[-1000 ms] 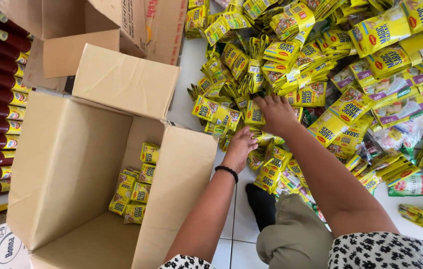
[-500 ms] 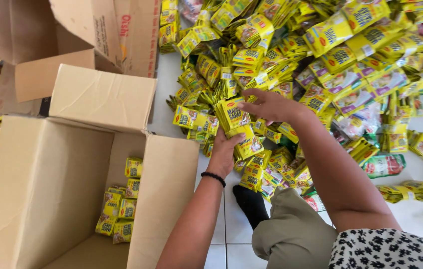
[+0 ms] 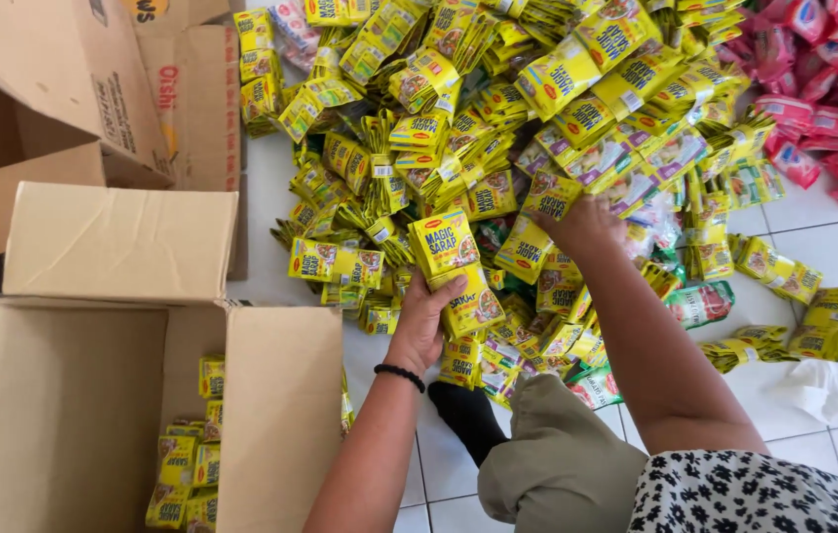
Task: The person picks up seasoning packets from a large pile on the floor and places them into cardboard boxes.
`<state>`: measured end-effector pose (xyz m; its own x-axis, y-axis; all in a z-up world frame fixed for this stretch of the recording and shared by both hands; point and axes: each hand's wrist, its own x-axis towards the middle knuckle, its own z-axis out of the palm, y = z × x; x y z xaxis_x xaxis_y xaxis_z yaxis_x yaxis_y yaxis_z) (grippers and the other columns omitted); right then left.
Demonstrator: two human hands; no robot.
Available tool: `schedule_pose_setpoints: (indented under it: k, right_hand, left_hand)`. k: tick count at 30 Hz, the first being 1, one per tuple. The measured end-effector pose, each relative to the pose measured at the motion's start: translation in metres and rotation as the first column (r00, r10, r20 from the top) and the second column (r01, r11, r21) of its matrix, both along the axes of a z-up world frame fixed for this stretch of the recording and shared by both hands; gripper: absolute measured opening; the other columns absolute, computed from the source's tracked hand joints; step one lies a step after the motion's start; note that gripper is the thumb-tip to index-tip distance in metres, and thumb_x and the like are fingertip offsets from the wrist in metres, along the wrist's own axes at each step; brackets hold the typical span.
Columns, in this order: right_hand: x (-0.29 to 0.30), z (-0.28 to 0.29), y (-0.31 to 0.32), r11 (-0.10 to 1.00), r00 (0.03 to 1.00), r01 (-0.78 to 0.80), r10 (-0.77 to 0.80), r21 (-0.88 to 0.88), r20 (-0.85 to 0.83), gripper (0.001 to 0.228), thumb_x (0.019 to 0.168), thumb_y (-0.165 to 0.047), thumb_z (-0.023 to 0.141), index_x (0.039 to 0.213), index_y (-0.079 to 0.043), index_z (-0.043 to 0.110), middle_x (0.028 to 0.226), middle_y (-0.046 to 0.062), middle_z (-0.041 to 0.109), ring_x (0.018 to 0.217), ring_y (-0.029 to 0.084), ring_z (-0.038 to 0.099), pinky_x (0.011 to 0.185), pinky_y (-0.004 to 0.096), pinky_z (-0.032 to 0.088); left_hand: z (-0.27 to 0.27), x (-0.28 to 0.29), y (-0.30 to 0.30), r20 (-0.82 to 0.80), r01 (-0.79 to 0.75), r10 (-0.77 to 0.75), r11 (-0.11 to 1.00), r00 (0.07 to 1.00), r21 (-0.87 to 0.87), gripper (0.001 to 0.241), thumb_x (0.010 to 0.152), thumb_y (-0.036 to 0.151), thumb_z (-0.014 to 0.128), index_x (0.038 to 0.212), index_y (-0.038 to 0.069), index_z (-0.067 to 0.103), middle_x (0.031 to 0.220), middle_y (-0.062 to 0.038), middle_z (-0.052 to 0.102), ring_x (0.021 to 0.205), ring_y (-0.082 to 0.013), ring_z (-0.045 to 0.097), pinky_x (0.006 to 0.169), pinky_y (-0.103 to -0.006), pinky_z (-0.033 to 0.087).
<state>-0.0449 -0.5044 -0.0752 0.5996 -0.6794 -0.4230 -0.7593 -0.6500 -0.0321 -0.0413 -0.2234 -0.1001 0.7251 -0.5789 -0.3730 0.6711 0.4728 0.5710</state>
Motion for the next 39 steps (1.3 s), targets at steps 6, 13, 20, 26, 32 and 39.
schedule_pose_setpoints:
  k: [6,13,20,26,32,39]
  right_hand:
    - [0.002,-0.045,0.002,1.0,0.954,0.013,-0.005,-0.022,0.3,0.087,0.076,-0.058,0.084,0.135,0.0,0.055,0.141,0.031,0.046,0.13,0.049,0.048,0.103,0.054,0.046]
    - [0.011,-0.046,0.012,0.994,0.908,-0.068,0.098,-0.087,0.408,0.069,0.072,-0.045,0.091,0.12,-0.004,0.062,0.133,0.027,0.052,0.123,0.046,0.051,0.1,0.053,0.047]
    - [0.026,-0.05,0.018,0.766,0.587,-0.074,-0.484,0.638,0.649,0.058,0.076,-0.019,0.085,0.118,-0.006,0.047,0.106,0.015,0.066,0.086,0.031,0.068,0.072,0.051,0.058]
    - [0.051,-0.004,0.067,0.132,0.61,-0.43,-0.687,0.893,0.396,0.043,0.096,-0.016,0.069,0.132,-0.013,0.046,0.119,0.007,0.064,0.104,0.025,0.067,0.092,0.048,0.057]
    - [0.06,0.057,0.169,-0.073,0.782,-0.557,-0.38,0.827,0.493,0.036,0.113,-0.034,0.057,0.142,-0.015,0.048,0.132,0.005,0.063,0.112,0.023,0.065,0.097,0.045,0.056]
    - [0.051,0.107,0.295,-0.054,0.908,-0.413,-0.092,0.909,0.408,0.063,0.11,-0.068,0.042,0.125,-0.01,0.063,0.096,0.008,0.067,0.078,0.024,0.066,0.071,0.04,0.057]
  left_hand:
    - [0.004,0.003,0.011,-0.008,-0.02,0.021,0.997,1.0,0.079,0.055,0.08,-0.001,0.075,0.13,0.011,0.056,0.115,-0.007,0.07,0.102,-0.0222,0.071,0.087,-0.0399,0.061]
    - [0.024,-0.004,0.045,-0.01,-0.079,0.079,0.997,0.997,-0.007,0.05,0.082,-0.002,0.073,0.13,0.005,0.06,0.117,-0.009,0.071,0.104,-0.0223,0.071,0.091,-0.0375,0.06]
    - [0.078,-0.017,0.072,-0.025,-0.18,0.182,0.981,0.983,0.075,0.048,0.093,0.036,0.071,0.13,0.007,0.061,0.112,-0.001,0.072,0.099,-0.0141,0.068,0.087,-0.0351,0.058]
    - [0.085,-0.034,0.114,0.334,-0.38,0.27,0.864,0.903,0.329,0.054,0.098,0.05,0.062,0.129,0.006,0.061,0.114,-0.002,0.072,0.099,-0.0098,0.066,0.087,-0.0292,0.056]
    - [0.108,-0.057,0.199,0.484,-0.581,0.347,0.635,0.803,0.509,0.056,0.102,0.051,0.06,0.121,-0.002,0.063,0.107,-0.007,0.072,0.096,-0.0109,0.064,0.085,-0.0288,0.056]
    - [0.14,-0.04,0.276,0.508,-0.767,0.588,0.577,0.629,0.282,0.055,0.101,0.05,0.061,0.118,-0.003,0.062,0.103,-0.005,0.068,0.09,-0.0099,0.062,0.079,-0.0289,0.054]
